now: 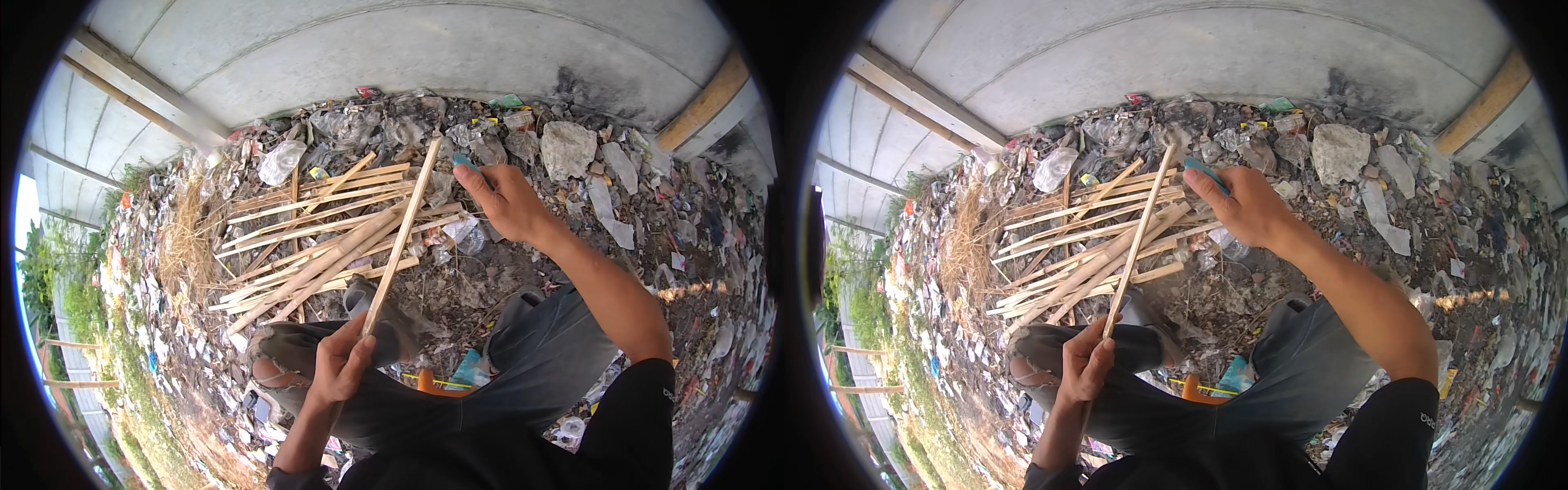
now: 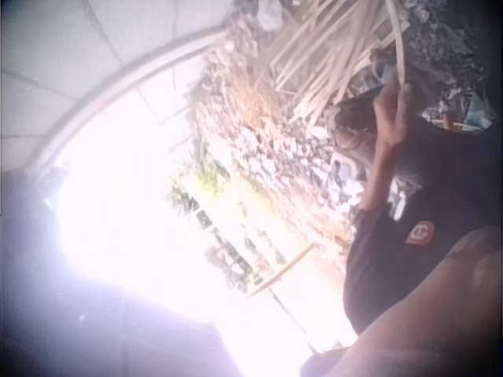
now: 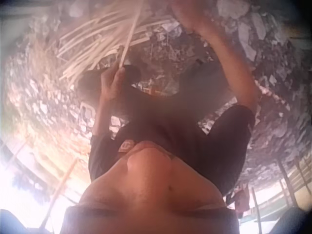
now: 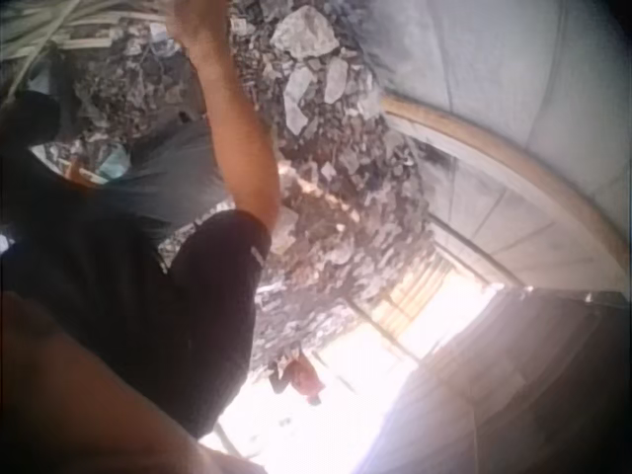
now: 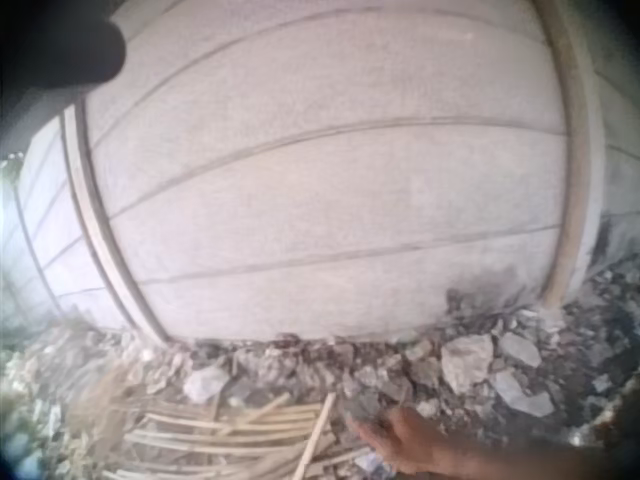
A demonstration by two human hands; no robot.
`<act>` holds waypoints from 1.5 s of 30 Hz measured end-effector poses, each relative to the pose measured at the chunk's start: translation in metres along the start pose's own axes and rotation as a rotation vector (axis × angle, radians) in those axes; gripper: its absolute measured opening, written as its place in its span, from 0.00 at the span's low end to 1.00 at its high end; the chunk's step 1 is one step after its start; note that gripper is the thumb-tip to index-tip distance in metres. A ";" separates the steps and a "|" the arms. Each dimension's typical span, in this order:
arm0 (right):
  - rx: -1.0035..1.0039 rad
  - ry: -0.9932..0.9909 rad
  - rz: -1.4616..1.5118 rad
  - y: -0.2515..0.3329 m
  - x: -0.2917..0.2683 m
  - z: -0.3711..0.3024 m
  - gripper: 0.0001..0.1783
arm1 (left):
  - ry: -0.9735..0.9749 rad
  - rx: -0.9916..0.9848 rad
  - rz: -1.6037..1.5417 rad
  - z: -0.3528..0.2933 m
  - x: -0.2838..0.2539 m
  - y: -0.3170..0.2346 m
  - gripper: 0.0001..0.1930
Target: The person sits on the ground and uses a utility knife to shave thin strips of wood from a long bamboo pole. They hold the pole with one hand and scrape the blade along its length to remove the outer layer, creating a pile of wood shavings.
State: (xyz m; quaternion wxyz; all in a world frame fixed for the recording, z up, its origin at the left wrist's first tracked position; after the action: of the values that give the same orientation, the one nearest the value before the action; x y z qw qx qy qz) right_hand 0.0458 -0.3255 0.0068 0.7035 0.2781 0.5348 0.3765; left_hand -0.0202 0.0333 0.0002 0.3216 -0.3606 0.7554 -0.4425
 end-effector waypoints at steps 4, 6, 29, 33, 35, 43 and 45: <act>0.042 0.246 -0.094 0.022 0.010 -0.010 0.44 | 0.248 -0.164 -0.068 0.006 0.003 -0.017 0.27; 0.043 0.348 -0.270 0.029 0.012 -0.016 0.45 | 0.284 -0.205 -0.115 0.008 0.005 -0.019 0.28; -0.020 0.395 -0.280 0.003 0.055 -0.020 0.47 | -0.050 -0.116 0.449 0.014 0.013 -0.009 0.14; 0.187 0.228 -0.371 -0.043 0.019 0.018 0.49 | -0.001 -0.116 0.474 0.010 0.010 -0.002 0.13; 0.287 0.096 -0.507 -0.096 -0.041 0.034 0.50 | 0.049 -0.099 0.395 0.003 0.010 -0.016 0.13; 0.175 0.056 -0.108 -0.016 -0.010 0.010 0.43 | 0.067 -0.095 0.339 0.004 0.010 -0.017 0.13; 0.124 0.068 0.050 -0.002 0.012 0.005 0.38 | 0.055 -0.062 0.389 0.006 0.010 -0.015 0.13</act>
State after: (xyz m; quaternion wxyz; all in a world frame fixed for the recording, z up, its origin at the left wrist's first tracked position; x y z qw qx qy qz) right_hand 0.0524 -0.3163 -0.0001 0.6568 0.3215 0.5736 0.3692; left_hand -0.0172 0.0170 0.0094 0.3691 -0.2054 0.8326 -0.3583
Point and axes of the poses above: each hand's wrist, its own z-axis towards the middle knuckle, its own x-axis out of the palm, y = z × x, the point moved 1 cm from there along z, towards the middle knuckle, and after that the axes turned 12 degrees about -x, right-handed, at the moved point
